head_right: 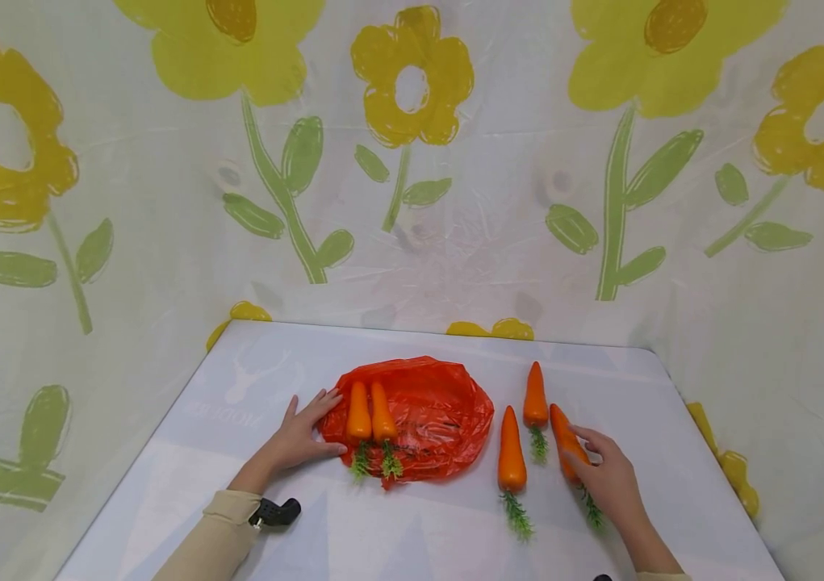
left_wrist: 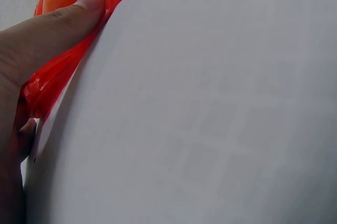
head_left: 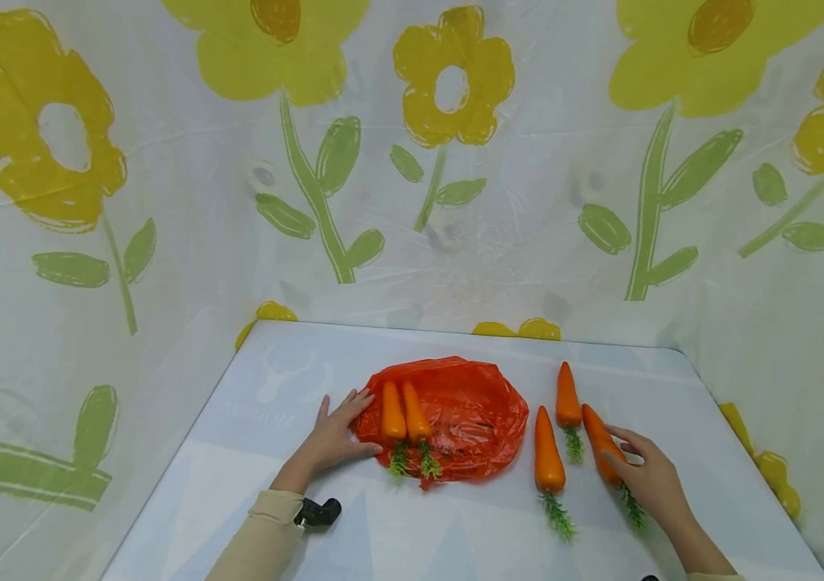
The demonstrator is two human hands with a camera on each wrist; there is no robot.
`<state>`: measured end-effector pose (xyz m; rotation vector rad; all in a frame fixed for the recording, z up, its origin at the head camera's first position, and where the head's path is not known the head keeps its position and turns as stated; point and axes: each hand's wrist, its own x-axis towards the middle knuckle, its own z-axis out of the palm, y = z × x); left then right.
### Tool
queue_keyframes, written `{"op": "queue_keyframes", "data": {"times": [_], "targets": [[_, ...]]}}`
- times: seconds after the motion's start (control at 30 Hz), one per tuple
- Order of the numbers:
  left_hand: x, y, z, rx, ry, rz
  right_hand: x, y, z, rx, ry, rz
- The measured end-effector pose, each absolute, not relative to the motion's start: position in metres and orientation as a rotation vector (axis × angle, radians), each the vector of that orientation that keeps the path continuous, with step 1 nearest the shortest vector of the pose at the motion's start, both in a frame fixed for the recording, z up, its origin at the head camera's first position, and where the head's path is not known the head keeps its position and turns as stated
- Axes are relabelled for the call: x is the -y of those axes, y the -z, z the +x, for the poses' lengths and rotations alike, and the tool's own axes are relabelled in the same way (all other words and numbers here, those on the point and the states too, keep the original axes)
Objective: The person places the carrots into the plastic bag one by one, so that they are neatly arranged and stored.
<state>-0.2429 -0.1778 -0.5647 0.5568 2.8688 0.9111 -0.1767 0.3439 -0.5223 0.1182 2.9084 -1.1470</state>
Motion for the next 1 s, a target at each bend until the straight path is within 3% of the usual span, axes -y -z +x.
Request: {"op": "queue_keyframes", "data": {"times": [1.0], "targets": [[0.1777, 0.5635, -0.2423, -2.870, -0.933, 0.555, -0.3425, 0.5145, -0.1771, -2.646, 1.125, 0.177]]}}
